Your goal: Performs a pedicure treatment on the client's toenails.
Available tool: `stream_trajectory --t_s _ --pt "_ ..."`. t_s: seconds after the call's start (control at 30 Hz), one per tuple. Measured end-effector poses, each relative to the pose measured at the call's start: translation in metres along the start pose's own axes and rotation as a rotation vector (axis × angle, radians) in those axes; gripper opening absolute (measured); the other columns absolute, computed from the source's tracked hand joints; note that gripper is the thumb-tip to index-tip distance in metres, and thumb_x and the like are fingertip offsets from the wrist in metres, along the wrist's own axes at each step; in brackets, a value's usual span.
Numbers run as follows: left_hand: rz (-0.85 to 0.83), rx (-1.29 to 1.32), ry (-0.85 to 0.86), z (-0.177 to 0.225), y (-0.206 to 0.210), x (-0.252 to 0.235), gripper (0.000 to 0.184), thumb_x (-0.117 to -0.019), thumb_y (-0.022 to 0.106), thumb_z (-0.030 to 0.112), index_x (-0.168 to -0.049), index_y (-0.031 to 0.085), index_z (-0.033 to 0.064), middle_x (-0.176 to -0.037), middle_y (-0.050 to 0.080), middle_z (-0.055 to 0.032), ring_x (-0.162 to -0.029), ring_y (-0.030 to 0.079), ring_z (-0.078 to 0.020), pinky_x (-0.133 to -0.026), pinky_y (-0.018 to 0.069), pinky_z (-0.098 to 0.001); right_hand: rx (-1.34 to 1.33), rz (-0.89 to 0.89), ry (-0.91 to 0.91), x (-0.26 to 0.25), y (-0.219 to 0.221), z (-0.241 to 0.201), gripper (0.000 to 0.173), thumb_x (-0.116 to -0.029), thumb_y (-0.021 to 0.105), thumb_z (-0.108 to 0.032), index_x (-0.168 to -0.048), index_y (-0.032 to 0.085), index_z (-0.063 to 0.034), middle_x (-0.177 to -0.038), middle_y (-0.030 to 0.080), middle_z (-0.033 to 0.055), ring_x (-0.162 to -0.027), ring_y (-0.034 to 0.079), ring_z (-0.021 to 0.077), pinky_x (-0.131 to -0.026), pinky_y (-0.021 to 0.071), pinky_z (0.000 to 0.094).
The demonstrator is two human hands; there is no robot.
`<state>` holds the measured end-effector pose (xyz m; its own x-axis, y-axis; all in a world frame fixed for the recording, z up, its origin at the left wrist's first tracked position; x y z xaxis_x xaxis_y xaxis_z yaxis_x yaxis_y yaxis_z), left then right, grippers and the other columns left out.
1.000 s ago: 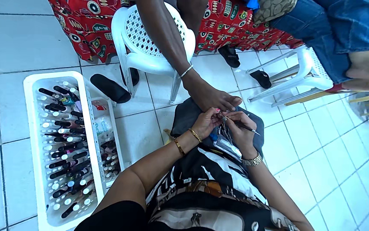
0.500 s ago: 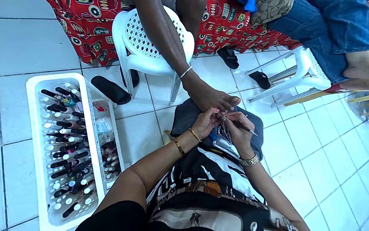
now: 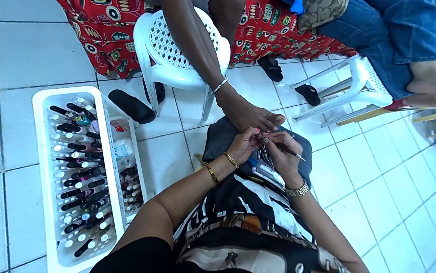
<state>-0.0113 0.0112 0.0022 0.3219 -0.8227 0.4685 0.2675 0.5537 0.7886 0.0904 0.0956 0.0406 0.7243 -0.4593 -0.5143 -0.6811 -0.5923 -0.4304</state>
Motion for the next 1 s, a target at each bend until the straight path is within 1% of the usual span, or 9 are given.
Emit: stream_trajectory --t_s 0.13,0.3,0.4,0.47,0.53,0.63,0.73,0.83,1.0 --pt "0.001 0.004 -0.005 -0.001 -0.001 -0.002 0.013 -0.1051 0.048 0.017 -0.097 0.058 0.0115 -0.088 0.063 -0.0007 -0.081 0.065 -0.0109 -0.081 0.0557 -0.0274 0.036 0.010 -0.029 0.001 0.003 0.003 0.007 -0.0869 0.069 0.000 -0.082 0.066 0.0027 -0.095 0.072 0.0109 -0.096 0.071 0.0124 -0.088 0.0589 0.0263" --pt "-0.008 0.008 -0.001 0.000 -0.001 0.000 0.015 -0.1038 0.051 0.018 -0.095 0.061 0.0112 -0.084 0.064 -0.0001 -0.075 0.064 -0.0098 -0.077 0.0562 -0.0254 0.101 -0.008 -0.078 -0.001 0.002 0.000 0.009 -0.0865 0.069 -0.003 -0.079 0.065 0.0009 -0.094 0.072 0.0109 -0.096 0.071 0.0125 -0.087 0.0580 0.0252" --pt "-0.014 0.000 -0.006 -0.001 -0.001 -0.001 0.014 -0.1045 0.050 0.019 -0.099 0.060 0.0109 -0.087 0.064 -0.0003 -0.076 0.064 -0.0094 -0.077 0.0557 -0.0251 0.128 -0.013 -0.097 -0.001 0.001 0.001 0.009 -0.0871 0.070 -0.003 -0.080 0.066 0.0016 -0.094 0.072 0.0120 -0.096 0.071 0.0132 -0.087 0.0573 0.0251" --pt "-0.018 0.002 -0.001 0.000 -0.001 0.000 0.016 -0.1045 0.051 0.019 -0.097 0.061 0.0099 -0.086 0.065 -0.0010 -0.076 0.065 -0.0099 -0.076 0.0562 -0.0251 0.144 -0.038 -0.097 -0.002 0.000 -0.004 0.009 -0.0877 0.069 -0.004 -0.080 0.066 0.0006 -0.095 0.073 0.0111 -0.097 0.071 0.0117 -0.087 0.0574 0.0239" --pt "-0.020 0.002 0.004 0.000 -0.002 0.000 0.017 -0.1045 0.050 0.019 -0.096 0.062 0.0101 -0.085 0.065 -0.0006 -0.076 0.064 -0.0097 -0.076 0.0558 -0.0251 0.178 -0.039 -0.127 -0.002 0.001 -0.004 0.009 -0.0864 0.068 -0.002 -0.079 0.065 0.0018 -0.094 0.072 0.0134 -0.096 0.071 0.0136 -0.087 0.0568 0.0243" --pt "-0.030 0.000 0.002 -0.001 -0.002 -0.001 0.016 -0.1042 0.050 0.019 -0.099 0.062 0.0099 -0.087 0.065 -0.0009 -0.077 0.065 -0.0101 -0.077 0.0557 -0.0258 0.202 -0.046 -0.152 -0.003 0.001 -0.001 0.009 -0.0865 0.068 -0.003 -0.079 0.065 0.0018 -0.094 0.072 0.0144 -0.096 0.071 0.0158 -0.086 0.0571 0.0258" --pt "-0.038 0.010 0.007 0.000 -0.002 -0.001 0.018 -0.1052 0.050 0.019 -0.094 0.062 0.0102 -0.083 0.065 -0.0007 -0.076 0.065 -0.0103 -0.077 0.0563 -0.0259 0.205 -0.068 -0.172 -0.005 -0.001 -0.006 0.012 -0.0874 0.067 -0.003 -0.078 0.064 0.0023 -0.094 0.072 0.0151 -0.097 0.071 0.0152 -0.086 0.0572 0.0246" --pt "-0.031 0.028 -0.004 0.001 0.001 0.000 0.018 -0.1052 0.049 0.019 -0.094 0.060 0.0111 -0.082 0.063 -0.0004 -0.074 0.064 -0.0101 -0.075 0.0561 -0.0254 0.202 -0.053 -0.195 -0.004 0.000 -0.002 0.010 -0.0868 0.067 -0.002 -0.079 0.065 0.0032 -0.095 0.072 0.0159 -0.097 0.072 0.0160 -0.087 0.0573 0.0251" --pt "-0.050 0.068 -0.024 0.003 0.004 0.002 0.021 -0.1065 0.047 0.020 -0.093 0.061 0.0108 -0.083 0.065 -0.0009 -0.077 0.065 -0.0108 -0.079 0.0561 -0.0269 0.226 -0.098 -0.172 -0.010 -0.003 -0.013 0.011 -0.0874 0.067 -0.003 -0.079 0.066 0.0030 -0.095 0.072 0.0159 -0.099 0.071 0.0163 -0.088 0.0567 0.0256"
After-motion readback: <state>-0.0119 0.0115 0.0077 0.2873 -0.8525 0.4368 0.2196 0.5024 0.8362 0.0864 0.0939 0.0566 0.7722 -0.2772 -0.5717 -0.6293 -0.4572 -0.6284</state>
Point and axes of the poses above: each hand's wrist, its own x-axis away from the middle knuckle, its own y-axis out of the palm, z = x × y, the point moved 2 cm from there along -x, towards the middle knuckle
